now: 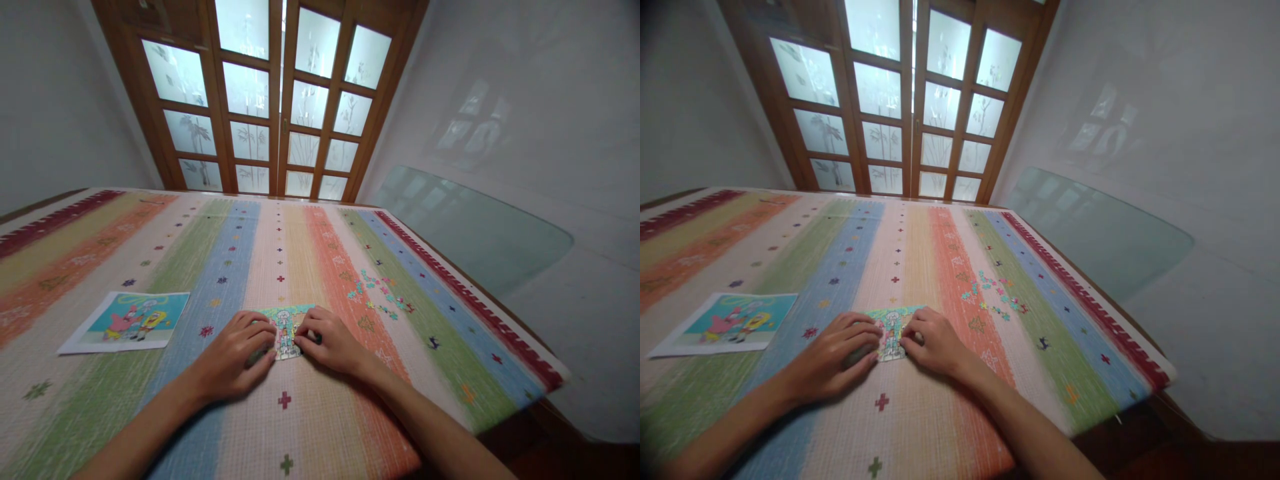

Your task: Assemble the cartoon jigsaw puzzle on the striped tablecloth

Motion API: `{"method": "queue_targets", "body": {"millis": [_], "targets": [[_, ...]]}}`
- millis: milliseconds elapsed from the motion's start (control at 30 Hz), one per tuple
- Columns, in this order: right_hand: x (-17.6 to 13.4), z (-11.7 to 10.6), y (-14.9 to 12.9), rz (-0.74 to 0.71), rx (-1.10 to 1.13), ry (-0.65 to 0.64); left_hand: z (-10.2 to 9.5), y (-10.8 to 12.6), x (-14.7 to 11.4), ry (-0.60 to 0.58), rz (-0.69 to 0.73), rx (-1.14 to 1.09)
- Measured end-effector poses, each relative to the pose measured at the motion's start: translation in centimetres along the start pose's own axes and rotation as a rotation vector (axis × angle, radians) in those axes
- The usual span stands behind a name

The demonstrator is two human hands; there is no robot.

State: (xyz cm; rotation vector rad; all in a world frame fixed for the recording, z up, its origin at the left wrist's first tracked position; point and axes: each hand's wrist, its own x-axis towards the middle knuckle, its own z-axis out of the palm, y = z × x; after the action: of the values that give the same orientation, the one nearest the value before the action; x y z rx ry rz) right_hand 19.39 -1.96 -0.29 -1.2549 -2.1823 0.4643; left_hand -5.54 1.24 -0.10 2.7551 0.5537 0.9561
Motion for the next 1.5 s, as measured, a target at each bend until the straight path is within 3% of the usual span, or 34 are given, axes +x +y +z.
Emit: {"method": "queue_targets", "body": {"millis": [133, 267, 567, 1067, 1500], "targets": [[0.1, 0.3, -0.1, -0.092, 0.01, 0.06, -0.9, -1.0, -0.5, -0.026, -0.046, 0.058], [0.0, 0.6, -0.1, -0.127, -0.027, 0.023, -1.1, -1.8, -1.1, -0.097, -0.098, 0.099], [0.2, 0.8, -0.3, -0.047, -0.023, -0.052, -0.3, -2.0, -1.3, -0.107, -0.157, 0.106], [0.5, 1.1, -0.8, 0.041, 0.009, -0.043, 1.0, -1.7, -1.3, -0.08, -0.181, 0.094], [-0.3, -2.9, 1.3, 0.026, 0.026, -0.174, 0.8, -1.9, -1.5, -0.077, -0.164, 0.123]]}}
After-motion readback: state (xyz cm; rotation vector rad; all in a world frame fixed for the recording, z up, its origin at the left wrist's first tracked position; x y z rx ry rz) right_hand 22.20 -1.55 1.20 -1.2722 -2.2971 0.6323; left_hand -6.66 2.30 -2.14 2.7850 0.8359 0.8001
